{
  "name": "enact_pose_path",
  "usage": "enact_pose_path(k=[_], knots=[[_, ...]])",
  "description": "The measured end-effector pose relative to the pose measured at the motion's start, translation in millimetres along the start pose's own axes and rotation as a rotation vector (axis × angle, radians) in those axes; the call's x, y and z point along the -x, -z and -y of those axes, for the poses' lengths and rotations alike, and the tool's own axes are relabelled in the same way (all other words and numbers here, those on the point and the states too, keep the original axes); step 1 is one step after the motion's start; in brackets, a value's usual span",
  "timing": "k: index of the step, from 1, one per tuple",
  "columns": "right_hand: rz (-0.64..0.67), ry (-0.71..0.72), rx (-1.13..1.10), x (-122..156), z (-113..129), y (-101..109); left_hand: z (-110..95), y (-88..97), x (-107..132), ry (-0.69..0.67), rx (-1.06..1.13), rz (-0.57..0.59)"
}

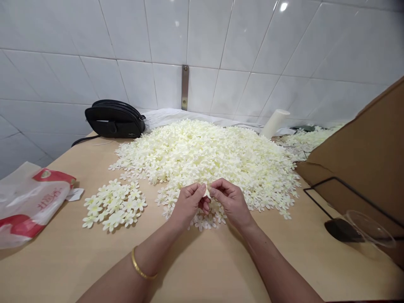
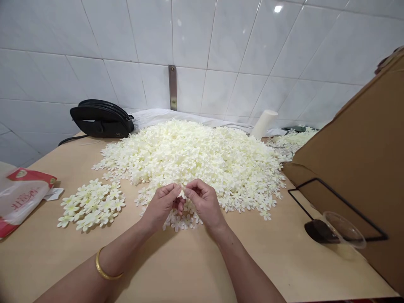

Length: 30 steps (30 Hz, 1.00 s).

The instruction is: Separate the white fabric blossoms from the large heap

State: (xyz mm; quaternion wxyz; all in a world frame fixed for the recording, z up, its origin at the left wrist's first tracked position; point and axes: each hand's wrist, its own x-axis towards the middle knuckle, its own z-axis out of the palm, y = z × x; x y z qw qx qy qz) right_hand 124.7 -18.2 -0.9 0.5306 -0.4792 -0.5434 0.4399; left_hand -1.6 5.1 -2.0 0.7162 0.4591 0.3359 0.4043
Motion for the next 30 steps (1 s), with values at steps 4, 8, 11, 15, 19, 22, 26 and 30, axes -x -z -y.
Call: enact_pose_path(k=[4, 8, 11, 15, 19, 22, 26, 30], knots=[[-0.068, 0.162, 0.335, 4, 4, 1, 1, 0.3, -1, 0.027, -0.043, -0.045], [-0.002, 0.330, 0.562, 6, 6, 2, 1, 1.7, -1, -0.003, -0.126, -0.109], [0.072, 0.350, 0.646, 6, 3, 6, 1, 1.8, -2, 0.004, -0.088, -0.102], [0.077, 0.378, 0.738, 6, 2, 9, 1, 0.9, -1, 0.019, 0.012, -0.069], [0.044, 0.323, 0.700, 7, 6, 8, 0, 1.8, 0, 0.033, 0.009, 0.001], [-0.025, 0.246, 0.600, 7, 8, 8, 0, 2.8, 0, 0.050, 0.038, 0.037], [-0.055, 0.051, 0.322, 3, 7, 12, -1, 2.3, -1, 0.061, 0.069, 0.052], [-0.095, -0.083, -0.026, -1, 0, 16, -2, 2.1, -1, 0.036, 0.069, 0.014]])
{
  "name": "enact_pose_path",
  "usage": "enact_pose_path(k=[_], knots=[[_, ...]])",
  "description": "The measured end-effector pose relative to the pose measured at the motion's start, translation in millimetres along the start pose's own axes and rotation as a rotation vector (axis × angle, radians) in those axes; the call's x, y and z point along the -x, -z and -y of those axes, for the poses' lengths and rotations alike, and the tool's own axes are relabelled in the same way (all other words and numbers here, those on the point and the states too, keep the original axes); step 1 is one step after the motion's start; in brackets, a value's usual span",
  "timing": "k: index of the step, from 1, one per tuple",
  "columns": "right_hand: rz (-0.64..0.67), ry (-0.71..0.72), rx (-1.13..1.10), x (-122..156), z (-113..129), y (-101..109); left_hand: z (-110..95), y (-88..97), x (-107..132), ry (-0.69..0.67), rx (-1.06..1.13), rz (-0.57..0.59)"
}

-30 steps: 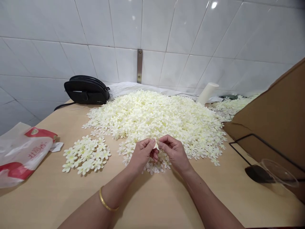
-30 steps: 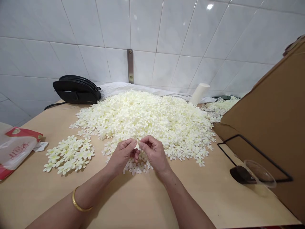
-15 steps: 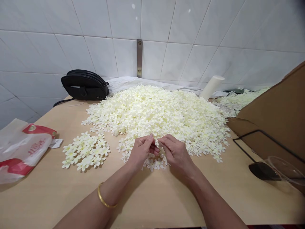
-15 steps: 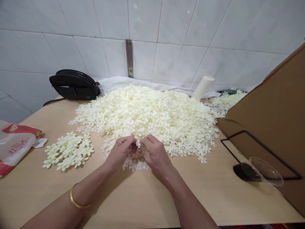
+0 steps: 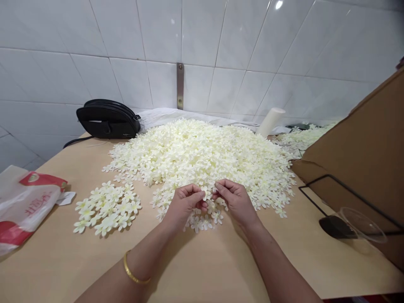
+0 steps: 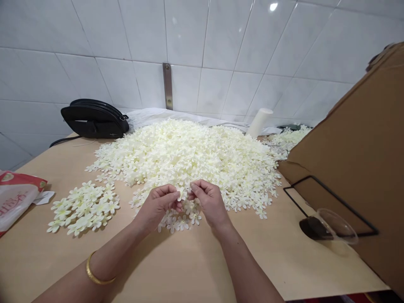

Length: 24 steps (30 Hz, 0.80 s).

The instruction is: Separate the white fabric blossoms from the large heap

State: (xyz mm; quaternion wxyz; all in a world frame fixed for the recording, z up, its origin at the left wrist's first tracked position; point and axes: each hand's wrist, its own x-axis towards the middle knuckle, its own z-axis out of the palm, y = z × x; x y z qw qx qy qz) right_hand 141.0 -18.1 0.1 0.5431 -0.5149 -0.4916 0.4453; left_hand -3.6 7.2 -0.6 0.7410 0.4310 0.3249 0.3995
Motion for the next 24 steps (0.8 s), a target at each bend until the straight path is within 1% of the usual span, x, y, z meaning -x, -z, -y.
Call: enact_pose_path(k=[2, 3, 5, 7, 10, 12, 15, 18, 19, 21, 24], knots=[[-0.047, -0.009, -0.076, -3, 1, 2, -1, 0.5, 0, -0.023, -0.002, -0.033], [-0.073, 0.002, -0.066, -5, 3, 3, -1, 0.8, 0, -0.031, -0.005, -0.049], [-0.130, 0.071, 0.052, -12, 12, 5, -2, 1.2, 0, -0.035, -0.017, -0.074], [-0.207, 0.219, 0.270, -22, 24, 7, -3, 1.2, 0, -0.032, -0.030, -0.083], [-0.310, 0.506, 0.614, -45, 41, 7, -4, 0.9, 0, -0.037, -0.032, -0.088], [-0.325, 0.624, 0.763, -65, 47, 5, -5, 0.9, 0, -0.041, -0.031, -0.094], [-0.286, 0.660, 0.878, -93, 44, -1, -6, 1.1, 0, -0.044, -0.036, -0.105], [-0.237, 0.649, 0.882, -105, 37, -2, -7, 2.0, 0, -0.048, -0.017, -0.115], [-0.234, 0.644, 0.873, -104, 36, -1, -7, 2.5, 0, -0.048, -0.009, -0.117], [-0.249, 0.631, 0.845, -93, 33, 4, -6, 3.6, -1, -0.054, 0.016, -0.120], [-0.269, 0.563, 0.726, -60, 30, 9, -4, 5.0, -2, -0.069, 0.063, -0.129]])
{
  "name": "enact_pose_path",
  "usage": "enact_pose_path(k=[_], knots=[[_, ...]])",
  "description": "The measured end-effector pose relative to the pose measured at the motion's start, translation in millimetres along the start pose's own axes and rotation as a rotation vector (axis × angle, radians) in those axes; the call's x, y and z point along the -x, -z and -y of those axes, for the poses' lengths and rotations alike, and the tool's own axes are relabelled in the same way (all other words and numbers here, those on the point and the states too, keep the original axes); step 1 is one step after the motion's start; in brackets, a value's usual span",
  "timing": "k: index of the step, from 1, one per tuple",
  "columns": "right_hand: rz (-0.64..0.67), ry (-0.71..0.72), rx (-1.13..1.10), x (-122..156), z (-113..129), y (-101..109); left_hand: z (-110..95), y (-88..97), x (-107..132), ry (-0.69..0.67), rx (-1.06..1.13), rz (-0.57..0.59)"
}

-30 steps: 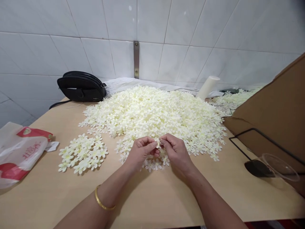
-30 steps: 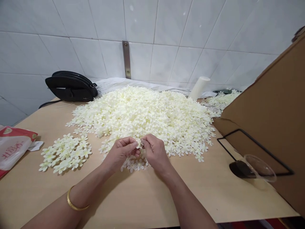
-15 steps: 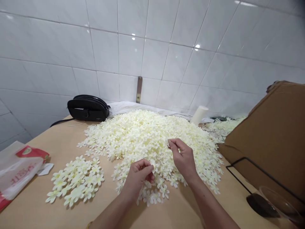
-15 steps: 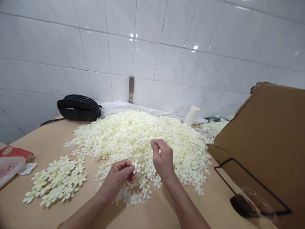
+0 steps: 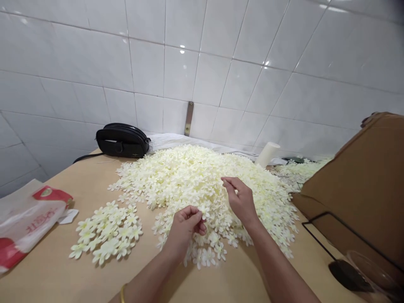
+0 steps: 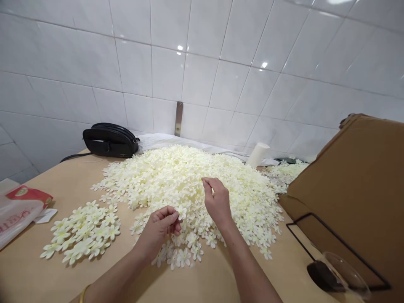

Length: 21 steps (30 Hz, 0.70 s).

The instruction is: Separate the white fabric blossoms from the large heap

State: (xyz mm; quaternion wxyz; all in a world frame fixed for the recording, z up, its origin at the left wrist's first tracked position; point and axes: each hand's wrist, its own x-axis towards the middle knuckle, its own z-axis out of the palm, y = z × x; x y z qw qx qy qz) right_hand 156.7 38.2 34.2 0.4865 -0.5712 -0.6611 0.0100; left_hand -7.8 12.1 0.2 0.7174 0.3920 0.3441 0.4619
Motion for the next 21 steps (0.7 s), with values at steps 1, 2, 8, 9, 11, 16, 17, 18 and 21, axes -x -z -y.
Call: enact_pose_path(k=[1, 2, 8, 9, 11, 16, 17, 18, 21], knots=[[0.012, -0.035, -0.053, 11, 4, 5, 1, 0.2, 0, -0.004, 0.007, -0.003], [0.044, -0.053, -0.103, 21, 9, 8, 2, 0.3, 0, -0.005, 0.005, 0.000], [0.275, -0.045, -0.315, 60, 27, 7, 7, -1.9, 2, -0.001, -0.068, 0.089], [0.285, -0.054, -0.325, 62, 27, 5, 7, -2.3, 2, -0.007, -0.096, 0.100], [0.310, -0.063, -0.336, 64, 26, 3, 7, -2.5, 3, -0.027, -0.143, 0.107], [0.361, -0.101, -0.394, 65, 24, 2, 5, -1.9, 2, -0.038, -0.190, 0.113], [0.365, -0.125, -0.406, 65, 24, 2, 4, -2.0, 2, -0.031, -0.197, 0.120], [0.369, -0.150, -0.415, 65, 24, 2, 4, -2.1, 3, -0.022, -0.204, 0.126], [0.382, -0.193, -0.410, 66, 25, 1, 3, -2.3, 3, 0.003, -0.214, 0.126]])
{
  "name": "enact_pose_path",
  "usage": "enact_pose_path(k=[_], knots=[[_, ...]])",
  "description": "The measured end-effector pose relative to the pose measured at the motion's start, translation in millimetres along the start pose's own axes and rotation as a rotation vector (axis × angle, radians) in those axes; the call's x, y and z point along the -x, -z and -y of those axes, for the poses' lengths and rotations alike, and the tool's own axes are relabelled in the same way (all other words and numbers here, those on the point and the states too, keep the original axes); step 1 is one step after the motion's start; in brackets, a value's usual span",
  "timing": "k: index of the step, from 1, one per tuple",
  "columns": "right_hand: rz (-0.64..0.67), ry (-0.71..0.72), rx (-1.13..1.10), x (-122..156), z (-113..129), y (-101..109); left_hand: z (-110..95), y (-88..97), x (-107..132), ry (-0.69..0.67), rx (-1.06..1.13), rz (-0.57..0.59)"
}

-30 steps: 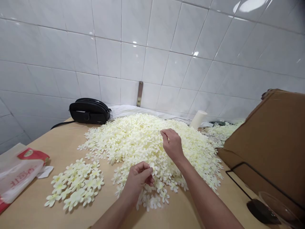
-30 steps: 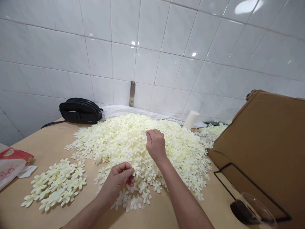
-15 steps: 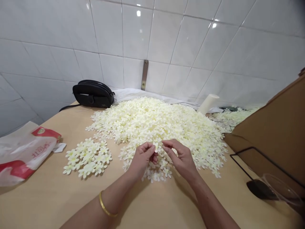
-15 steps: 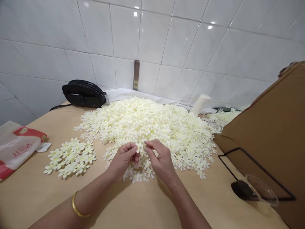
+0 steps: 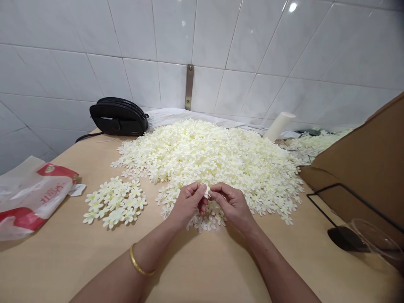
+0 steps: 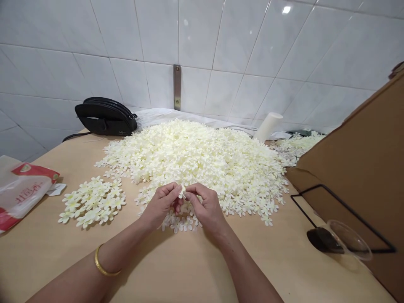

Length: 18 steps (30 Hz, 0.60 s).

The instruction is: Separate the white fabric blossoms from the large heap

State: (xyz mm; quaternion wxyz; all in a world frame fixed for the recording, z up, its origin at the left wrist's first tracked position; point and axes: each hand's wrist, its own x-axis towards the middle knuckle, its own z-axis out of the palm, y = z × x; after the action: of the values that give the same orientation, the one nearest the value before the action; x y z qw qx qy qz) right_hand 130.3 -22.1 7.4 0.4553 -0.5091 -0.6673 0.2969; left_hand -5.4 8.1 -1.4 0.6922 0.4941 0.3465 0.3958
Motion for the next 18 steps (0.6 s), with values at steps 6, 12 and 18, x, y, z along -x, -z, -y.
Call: enact_pose_path(k=[6, 12, 18], knots=[[0.011, -0.026, 0.078, 2.9, -0.4, -3.5, 3.5, -0.6, -0.3, 0.019, 0.052, -0.026], [-0.013, -0.006, 0.136, 3.9, -5.5, -6.1, 3.8, 0.6, -0.5, 0.029, 0.080, 0.008], [-0.041, -0.016, 0.170, 4.1, -3.3, -5.5, 1.4, 1.9, -0.7, 0.052, 0.149, 0.025]])
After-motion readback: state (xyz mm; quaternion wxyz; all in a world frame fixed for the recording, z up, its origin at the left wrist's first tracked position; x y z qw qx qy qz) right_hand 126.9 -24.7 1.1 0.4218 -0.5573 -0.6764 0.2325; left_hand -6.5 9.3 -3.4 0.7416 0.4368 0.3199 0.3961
